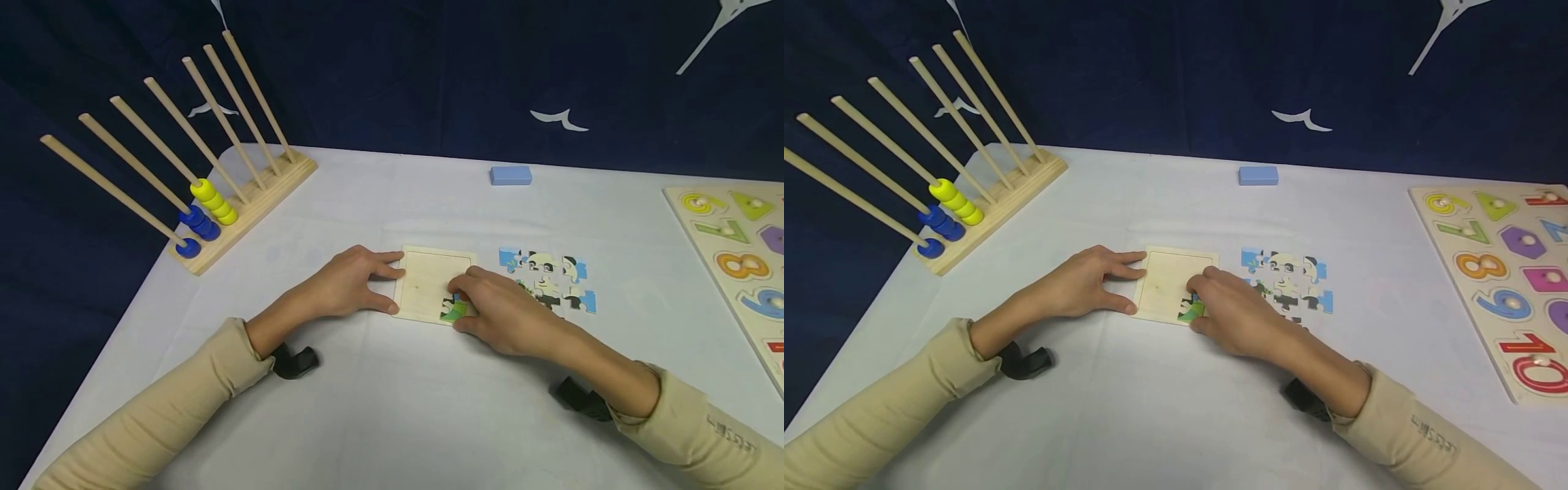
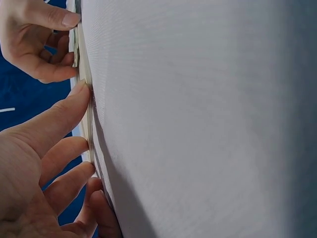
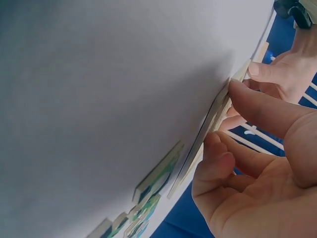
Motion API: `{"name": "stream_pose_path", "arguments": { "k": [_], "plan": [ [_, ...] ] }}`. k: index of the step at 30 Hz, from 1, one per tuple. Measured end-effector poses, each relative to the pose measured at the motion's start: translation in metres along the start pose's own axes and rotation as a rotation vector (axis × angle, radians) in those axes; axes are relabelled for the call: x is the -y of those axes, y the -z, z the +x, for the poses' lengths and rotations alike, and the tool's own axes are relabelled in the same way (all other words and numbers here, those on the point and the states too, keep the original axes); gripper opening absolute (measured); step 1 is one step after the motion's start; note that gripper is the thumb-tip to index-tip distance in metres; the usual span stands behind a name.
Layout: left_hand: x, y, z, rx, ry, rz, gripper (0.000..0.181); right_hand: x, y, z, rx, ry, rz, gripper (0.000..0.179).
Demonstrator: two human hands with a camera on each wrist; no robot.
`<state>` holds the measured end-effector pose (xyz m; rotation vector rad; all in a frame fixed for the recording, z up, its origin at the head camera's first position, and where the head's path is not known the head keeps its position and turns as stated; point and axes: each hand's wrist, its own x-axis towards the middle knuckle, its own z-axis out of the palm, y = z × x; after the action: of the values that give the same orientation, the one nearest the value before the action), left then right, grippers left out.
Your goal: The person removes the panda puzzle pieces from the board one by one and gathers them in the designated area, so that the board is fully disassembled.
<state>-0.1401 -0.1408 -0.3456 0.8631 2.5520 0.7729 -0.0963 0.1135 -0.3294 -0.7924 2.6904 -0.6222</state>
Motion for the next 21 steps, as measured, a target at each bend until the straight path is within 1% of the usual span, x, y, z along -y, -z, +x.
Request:
{"name": "stream_pose_path", "arguments": {
  "k": [2,11,21],
  "plan": [
    [0.0001,-0.0002,0.0002,0.000,0.000,-0.001,0.059,0.0000,0.0003,-0.0003,-0.005,-0.001,-0.005,0.040],
    [-0.0016,0.0008,0.0002,0.004,0.006,0.005,0.060,-0.0009,0.0008,-0.0008,-0.026,0.020,0.011,0.036],
    [-0.0026,0.0009,0.0001,0.010,0.024,0.016,0.059,-0.0017,0.0077,-0.0066,0.028,0.022,0.019,0.039]
  ]
}}
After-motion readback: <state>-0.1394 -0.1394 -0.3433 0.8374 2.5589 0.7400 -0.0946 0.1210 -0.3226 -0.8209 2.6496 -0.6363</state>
